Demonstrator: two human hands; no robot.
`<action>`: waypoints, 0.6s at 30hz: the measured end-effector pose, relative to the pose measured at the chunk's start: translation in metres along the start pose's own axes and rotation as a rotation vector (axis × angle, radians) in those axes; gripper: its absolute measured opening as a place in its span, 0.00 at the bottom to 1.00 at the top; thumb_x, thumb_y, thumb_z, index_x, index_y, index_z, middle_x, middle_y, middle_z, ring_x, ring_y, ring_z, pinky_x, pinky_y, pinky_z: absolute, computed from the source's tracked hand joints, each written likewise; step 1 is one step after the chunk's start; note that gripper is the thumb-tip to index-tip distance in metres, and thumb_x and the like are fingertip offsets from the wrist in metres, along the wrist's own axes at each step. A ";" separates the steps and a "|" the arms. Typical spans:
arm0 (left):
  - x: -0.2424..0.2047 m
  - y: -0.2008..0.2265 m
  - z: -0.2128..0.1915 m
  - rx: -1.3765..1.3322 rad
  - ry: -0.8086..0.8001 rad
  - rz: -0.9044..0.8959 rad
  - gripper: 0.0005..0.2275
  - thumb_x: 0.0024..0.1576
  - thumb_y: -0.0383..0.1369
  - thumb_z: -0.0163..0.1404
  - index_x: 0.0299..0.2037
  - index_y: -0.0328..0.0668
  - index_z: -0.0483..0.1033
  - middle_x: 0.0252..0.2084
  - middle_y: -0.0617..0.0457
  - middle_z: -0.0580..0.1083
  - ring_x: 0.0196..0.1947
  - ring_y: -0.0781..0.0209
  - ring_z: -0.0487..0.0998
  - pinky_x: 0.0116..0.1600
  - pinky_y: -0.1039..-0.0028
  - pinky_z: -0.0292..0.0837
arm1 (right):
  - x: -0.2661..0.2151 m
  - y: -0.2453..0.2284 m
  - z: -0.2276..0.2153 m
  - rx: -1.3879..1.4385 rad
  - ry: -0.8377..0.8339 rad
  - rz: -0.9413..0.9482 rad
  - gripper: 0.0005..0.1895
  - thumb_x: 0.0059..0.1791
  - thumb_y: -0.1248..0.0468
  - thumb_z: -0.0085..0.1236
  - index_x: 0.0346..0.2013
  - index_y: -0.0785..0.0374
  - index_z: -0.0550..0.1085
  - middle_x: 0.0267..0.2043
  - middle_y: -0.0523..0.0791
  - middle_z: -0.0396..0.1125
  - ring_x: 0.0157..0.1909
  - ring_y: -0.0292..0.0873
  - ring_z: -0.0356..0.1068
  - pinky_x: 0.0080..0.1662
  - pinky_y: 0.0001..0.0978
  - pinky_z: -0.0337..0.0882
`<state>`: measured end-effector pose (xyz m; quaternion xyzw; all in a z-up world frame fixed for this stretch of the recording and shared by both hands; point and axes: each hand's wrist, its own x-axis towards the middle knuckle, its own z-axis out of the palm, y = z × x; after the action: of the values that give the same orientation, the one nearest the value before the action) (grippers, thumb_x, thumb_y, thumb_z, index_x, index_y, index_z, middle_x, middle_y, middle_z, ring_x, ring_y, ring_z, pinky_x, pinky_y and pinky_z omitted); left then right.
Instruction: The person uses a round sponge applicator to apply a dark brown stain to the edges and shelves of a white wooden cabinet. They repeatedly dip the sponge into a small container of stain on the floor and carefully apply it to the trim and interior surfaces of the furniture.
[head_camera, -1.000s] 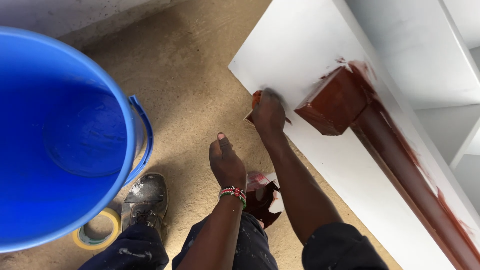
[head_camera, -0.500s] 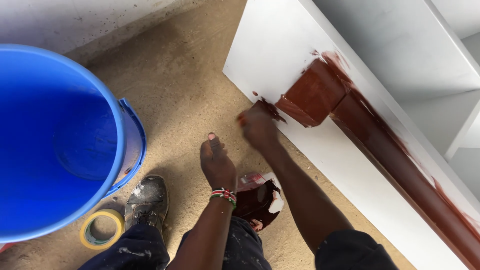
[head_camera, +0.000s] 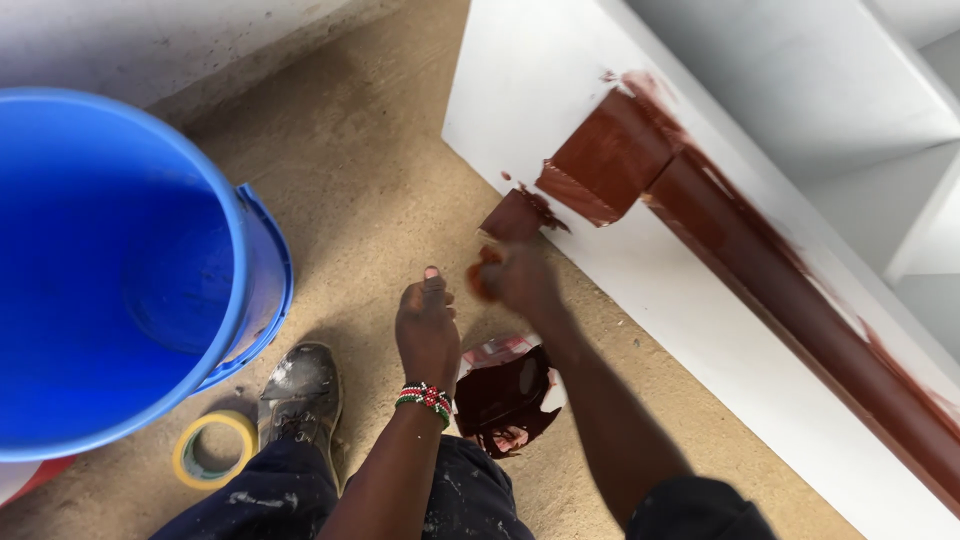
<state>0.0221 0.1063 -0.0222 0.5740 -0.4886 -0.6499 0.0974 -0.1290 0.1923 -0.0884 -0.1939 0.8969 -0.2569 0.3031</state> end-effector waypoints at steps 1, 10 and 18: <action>0.003 -0.003 0.004 0.001 -0.011 0.005 0.26 0.76 0.57 0.48 0.46 0.40 0.85 0.36 0.52 0.77 0.38 0.59 0.78 0.49 0.67 0.75 | -0.008 0.013 0.007 0.000 0.011 0.004 0.18 0.51 0.55 0.66 0.51 0.58 0.89 0.51 0.59 0.84 0.60 0.71 0.82 0.65 0.70 0.80; 0.002 -0.013 0.019 0.023 0.044 0.113 0.26 0.78 0.57 0.48 0.51 0.39 0.84 0.41 0.45 0.79 0.46 0.52 0.81 0.59 0.58 0.78 | 0.015 0.109 0.109 1.433 0.288 0.690 0.20 0.62 0.65 0.69 0.67 0.73 0.80 0.57 0.58 0.74 0.57 0.57 0.78 0.57 0.58 0.82; -0.005 0.003 0.015 -0.019 0.099 0.147 0.24 0.77 0.53 0.48 0.49 0.38 0.85 0.39 0.45 0.77 0.44 0.52 0.79 0.59 0.58 0.78 | 0.151 0.078 0.177 1.947 0.411 0.650 0.14 0.64 0.75 0.54 0.65 0.62 0.72 0.56 0.52 0.69 0.53 0.53 0.81 0.53 0.51 0.91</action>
<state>0.0098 0.1164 -0.0185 0.5672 -0.5178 -0.6163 0.1741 -0.1421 0.1176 -0.3219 0.4318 0.3457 -0.8023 0.2243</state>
